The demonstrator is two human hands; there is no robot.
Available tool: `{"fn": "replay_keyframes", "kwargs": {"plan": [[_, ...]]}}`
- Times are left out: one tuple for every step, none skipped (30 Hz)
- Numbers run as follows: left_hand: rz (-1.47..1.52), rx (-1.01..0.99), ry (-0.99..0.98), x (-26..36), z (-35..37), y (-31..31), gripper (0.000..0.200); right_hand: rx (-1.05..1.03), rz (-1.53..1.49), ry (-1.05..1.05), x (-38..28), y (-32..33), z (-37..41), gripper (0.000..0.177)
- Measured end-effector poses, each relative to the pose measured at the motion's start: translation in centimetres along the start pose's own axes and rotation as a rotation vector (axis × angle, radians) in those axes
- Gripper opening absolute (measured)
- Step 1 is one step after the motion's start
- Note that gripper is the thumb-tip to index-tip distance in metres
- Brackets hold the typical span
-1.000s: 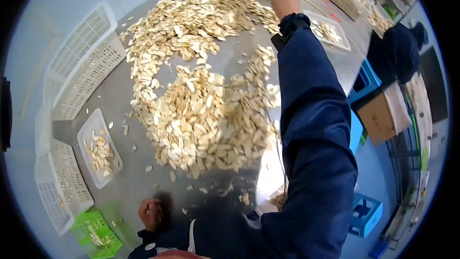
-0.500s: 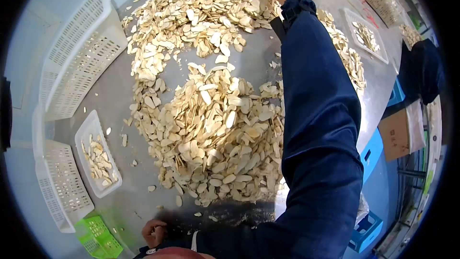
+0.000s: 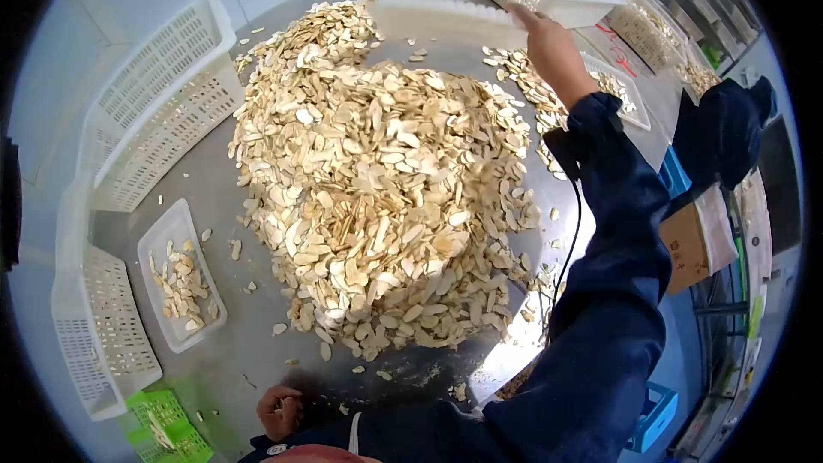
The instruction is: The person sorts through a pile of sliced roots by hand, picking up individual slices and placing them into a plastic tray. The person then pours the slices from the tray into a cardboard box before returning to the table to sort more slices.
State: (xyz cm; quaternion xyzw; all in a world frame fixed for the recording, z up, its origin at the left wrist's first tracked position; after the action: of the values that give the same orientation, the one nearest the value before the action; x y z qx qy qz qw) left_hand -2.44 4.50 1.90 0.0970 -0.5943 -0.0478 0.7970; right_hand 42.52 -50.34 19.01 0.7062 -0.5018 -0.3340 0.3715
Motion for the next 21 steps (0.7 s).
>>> {"fn": "replay_keyframes", "kwargs": {"plan": [[-0.006,-0.007,0.008,-0.2,0.0,0.1,0.014,0.029,0.09,-0.069,1.4,-1.1,-1.2,0.059],[-0.029,-0.023,-0.007,-0.1,-0.1,0.3,0.013,0.058,0.177,-0.137,2.2,-2.4,-2.2,0.058],[-0.05,-0.034,-0.022,0.3,-0.2,0.3,0.012,0.076,0.232,-0.188,2.3,-3.6,-3.2,0.04],[-0.071,-0.039,-0.036,0.5,-0.2,0.3,0.012,0.069,0.248,-0.253,3.6,-5.6,-4.5,0.037],[-0.047,-0.027,-0.013,0.6,0.0,0.3,0.011,0.059,0.259,-0.316,6.0,-8.1,-5.8,0.035],[-0.025,-0.014,0.011,0.7,0.2,0.1,0.01,0.045,0.268,-0.379,7.7,-10.5,-7.0,0.033],[-0.005,-0.001,0.037,0.6,0.3,0.1,0.01,0.035,0.254,-0.404,8.4,-12.9,-8.0,0.031],[-0.035,-0.004,0.0,0.2,0.3,0.3,0.01,0.022,0.24,-0.43,7.8,-14.8,-8.9,0.03],[-0.064,-0.01,-0.036,-0.5,0.3,0.6,0.009,0.009,0.229,-0.456,7.4,-16.5,-9.7,0.03],[-0.093,-0.022,-0.069,-1.1,0.3,0.7,0.009,0.004,0.211,-0.435,6.9,-18.5,-10.6,0.03],[-0.11,-0.025,-0.1,-1.1,0.1,0.8,0.013,-0.002,0.196,-0.417,4.6,-19.6,-11.5,0.03],[-0.126,-0.031,-0.131,-1.0,0.0,0.7,0.018,-0.009,0.183,-0.399,2.4,-20.4,-12.4,0.029],[-0.142,-0.038,-0.161,-0.9,0.0,0.7,0.024,-0.024,0.169,-0.314,1.0,-21.5,-13.5,0.028],[-0.152,-0.015,-0.165,-0.6,-0.1,0.6,0.024,-0.037,0.153,-0.23,-0.4,-22.4,-14.9,0.027],[-0.161,0.006,-0.171,-0.2,-0.1,0.3,0.024,-0.063,0.152,-0.155,-2.2,-22.7,-16.1,0.027],[-0.168,0.025,-0.178,0.1,0.0,0.1,0.025,-0.088,0.153,-0.08,-3.9,-23.1,-17.1,0.029],[-0.168,0.033,-0.122,0.1,0.3,0.1,0.018,-0.003,0.094,0.037,-4.8,-23.9,-17.7,0.036],[-0.167,0.045,-0.074,0.1,0.6,0.1,0.013,0.089,0.033,0.155,-5.9,-24.1,-18.2,0.046],[-0.166,0.06,-0.029,0.1,0.8,0.1,0.008,0.029,-0.012,0.166,-6.9,-24.2,-18.3,0.05],[-0.153,0.048,-0.034,-0.1,0.9,0.3,0.008,-0.03,-0.055,0.177,-7.8,-23.9,-18.2,0.053],[-0.137,0.037,-0.044,-0.5,0.8,0.4,0.008,-0.085,-0.094,0.191,-8.5,-22.9,-18.1,0.057]]}}
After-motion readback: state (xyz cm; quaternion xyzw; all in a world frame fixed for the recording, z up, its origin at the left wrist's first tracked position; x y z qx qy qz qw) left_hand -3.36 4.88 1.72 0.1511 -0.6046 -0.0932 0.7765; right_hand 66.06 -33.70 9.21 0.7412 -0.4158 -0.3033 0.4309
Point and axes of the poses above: each hand's wrist, its own z-axis away from the middle knuckle, its own y-axis out of the back of the hand, x = y × z, the point moved 1 cm from there along -z, towards the middle knuckle, and after that the axes turned 5 degrees about -z, right-handed, at the moved point
